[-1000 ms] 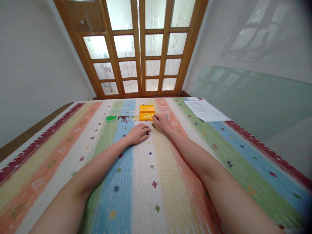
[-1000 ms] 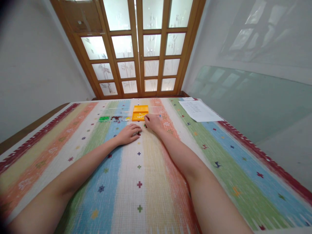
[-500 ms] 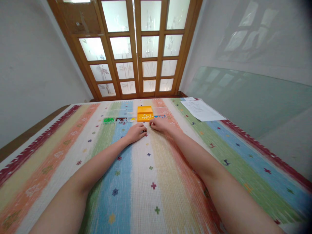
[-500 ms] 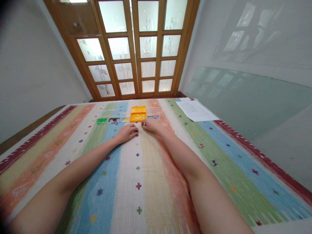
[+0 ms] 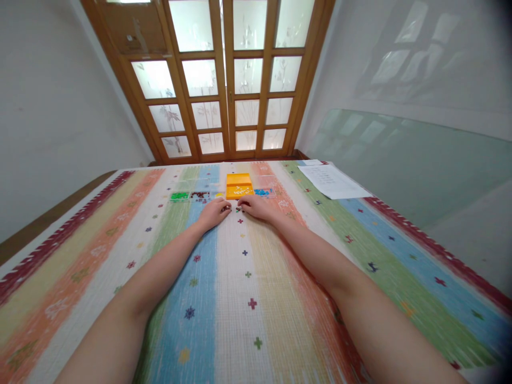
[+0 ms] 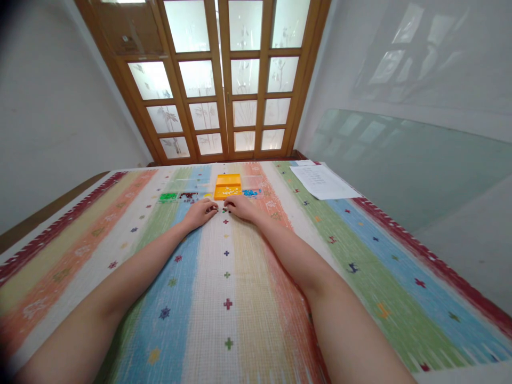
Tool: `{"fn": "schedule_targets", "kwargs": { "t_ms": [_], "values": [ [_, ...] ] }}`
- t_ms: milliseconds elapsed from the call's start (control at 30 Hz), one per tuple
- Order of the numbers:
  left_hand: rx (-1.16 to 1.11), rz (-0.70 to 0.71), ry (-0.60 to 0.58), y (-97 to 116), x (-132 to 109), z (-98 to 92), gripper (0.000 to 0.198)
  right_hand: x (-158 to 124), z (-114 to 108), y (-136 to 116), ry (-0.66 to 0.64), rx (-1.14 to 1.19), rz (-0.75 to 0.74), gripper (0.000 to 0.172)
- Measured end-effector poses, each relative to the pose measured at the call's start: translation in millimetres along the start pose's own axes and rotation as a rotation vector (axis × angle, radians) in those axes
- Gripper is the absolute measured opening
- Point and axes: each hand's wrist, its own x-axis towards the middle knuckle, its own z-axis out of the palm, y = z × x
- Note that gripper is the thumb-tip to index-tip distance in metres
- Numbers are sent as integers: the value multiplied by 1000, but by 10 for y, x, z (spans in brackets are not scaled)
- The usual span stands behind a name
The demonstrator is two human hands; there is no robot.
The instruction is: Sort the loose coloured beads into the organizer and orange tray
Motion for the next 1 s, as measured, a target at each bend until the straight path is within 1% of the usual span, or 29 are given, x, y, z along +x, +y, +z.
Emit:
{"fn": "schedule_targets", "kwargs": {
  "t_ms": [67, 100, 167, 267, 367, 467, 567, 733, 867, 1000],
  "values": [
    [-18, 3, 6, -18, -14, -2, 20, 0, 0, 63, 64, -24, 71, 23],
    [-27, 7, 12, -29, -20, -2, 21, -1, -2, 89, 75, -46, 97, 22],
    [-47, 15, 31, -49, -29, -1, 23, -1, -1, 112, 48, -86, 108, 21],
    [-81, 16, 46, -68, -32, 3, 26, -2, 30, 77, -28, -97, 2, 21],
    [-104, 16, 48, -74, -35, 0, 29, -3, 83, 13, -51, -70, -92, 21],
    [-89, 21, 46, -79, -48, -14, 30, -6, 114, -14, -36, -54, -84, 21],
    [-41, 18, 52, -88, -67, -23, 27, -13, 117, 2, -16, -54, -80, 20],
    [16, 36, 44, -94, -83, -18, 23, -12, 150, 55, -24, -66, -159, 20],
    [13, 65, 32, -87, -82, -21, 23, -4, 195, 66, -23, -66, -161, 22],
    [-1, 56, 31, -81, -83, -25, 20, -9, 224, 40, -2, -90, -194, 26]
  ]
}}
